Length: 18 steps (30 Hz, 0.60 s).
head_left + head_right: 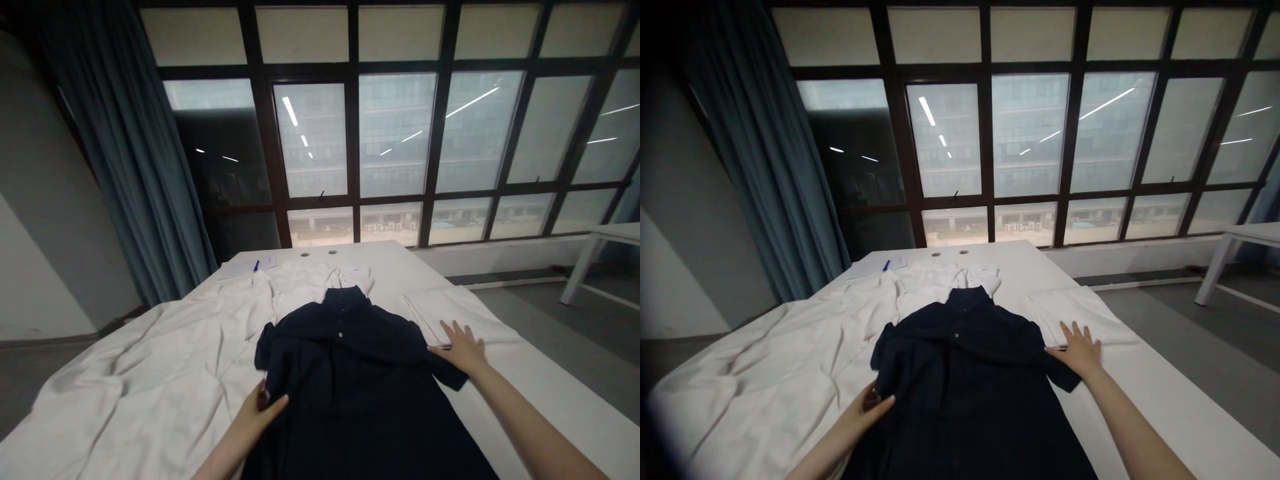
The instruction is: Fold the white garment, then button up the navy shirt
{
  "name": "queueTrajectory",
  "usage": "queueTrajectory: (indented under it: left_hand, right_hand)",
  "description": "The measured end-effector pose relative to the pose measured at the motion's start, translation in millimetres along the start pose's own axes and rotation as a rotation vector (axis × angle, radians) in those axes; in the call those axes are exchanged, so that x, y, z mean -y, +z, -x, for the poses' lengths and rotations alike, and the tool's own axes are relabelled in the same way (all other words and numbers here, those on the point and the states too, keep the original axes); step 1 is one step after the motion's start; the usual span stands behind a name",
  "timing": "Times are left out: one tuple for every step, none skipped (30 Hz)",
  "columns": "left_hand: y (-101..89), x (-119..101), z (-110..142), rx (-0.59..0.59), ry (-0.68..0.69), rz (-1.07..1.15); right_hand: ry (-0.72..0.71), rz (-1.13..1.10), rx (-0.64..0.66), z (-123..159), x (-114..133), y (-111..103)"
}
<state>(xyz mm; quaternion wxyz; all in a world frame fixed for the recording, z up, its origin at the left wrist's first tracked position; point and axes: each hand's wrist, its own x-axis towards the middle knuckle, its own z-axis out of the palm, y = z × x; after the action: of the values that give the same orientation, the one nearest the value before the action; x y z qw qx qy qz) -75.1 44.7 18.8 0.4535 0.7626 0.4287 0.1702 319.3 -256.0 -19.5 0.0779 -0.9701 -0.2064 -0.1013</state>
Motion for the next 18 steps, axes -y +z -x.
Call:
queueTrajectory:
  left_hand:
    - [5.1,7,10,-0.020,0.080,-0.183]
    - [9.9,12,19,-0.035,0.144,-0.357]
    - [14.5,15,28,-0.050,0.189,-0.516]
    - [19.0,17,35,-0.062,0.213,-0.652]
    - [23.2,18,41,-0.071,0.223,-0.759]
    - [27.2,17,45,-0.075,0.227,-0.842]
    - [30.6,16,49,-0.073,0.228,-0.903]
    - [32.9,14,52,-0.065,0.225,-0.939]
    - [33.5,12,54,-0.053,0.219,-0.943]
    - [31.6,11,56,-0.034,0.212,-0.909]
    - [26.8,9,59,-0.013,0.207,-0.838]
    - [18.8,9,61,0.004,0.202,-0.734]
    - [7.7,10,65,0.014,0.197,-0.614]
    - [-6.1,11,68,0.013,0.186,-0.496]
    - [-21.5,13,72,0.004,0.166,-0.398]
    - [-37.4,17,77,-0.012,0.134,-0.325]
    - [-52.3,21,82,-0.026,0.088,-0.282]
    - [-65.0,25,86,-0.030,0.031,-0.258]
  right_hand:
    - [-0.016,0.010,0.037,1,-4,1]
    - [-0.028,0.016,0.055,1,-6,2]
    - [-0.027,0.019,0.059,2,-4,2]
    - [-0.014,0.017,0.057,2,-2,2]
    - [0.001,0.014,0.053,3,2,1]
    - [0.014,0.009,0.047,3,6,0]
    - [0.026,0.005,0.041,3,10,-2]
    - [0.036,0.002,0.036,4,14,-4]
    - [0.042,-0.003,0.028,5,18,-7]
    - [0.047,-0.011,0.020,6,21,-10]
    - [0.050,-0.023,0.009,8,24,-14]
    - [0.046,-0.037,-0.001,10,26,-18]
    - [0.036,-0.051,-0.012,14,29,-22]
    - [0.022,-0.063,-0.020,17,31,-27]
    - [0.005,-0.074,-0.024,21,34,-30]
    - [-0.012,-0.080,-0.021,26,36,-33]
    - [-0.029,-0.083,-0.014,30,38,-35]
    - [-0.047,-0.081,-0.002,35,41,-37]
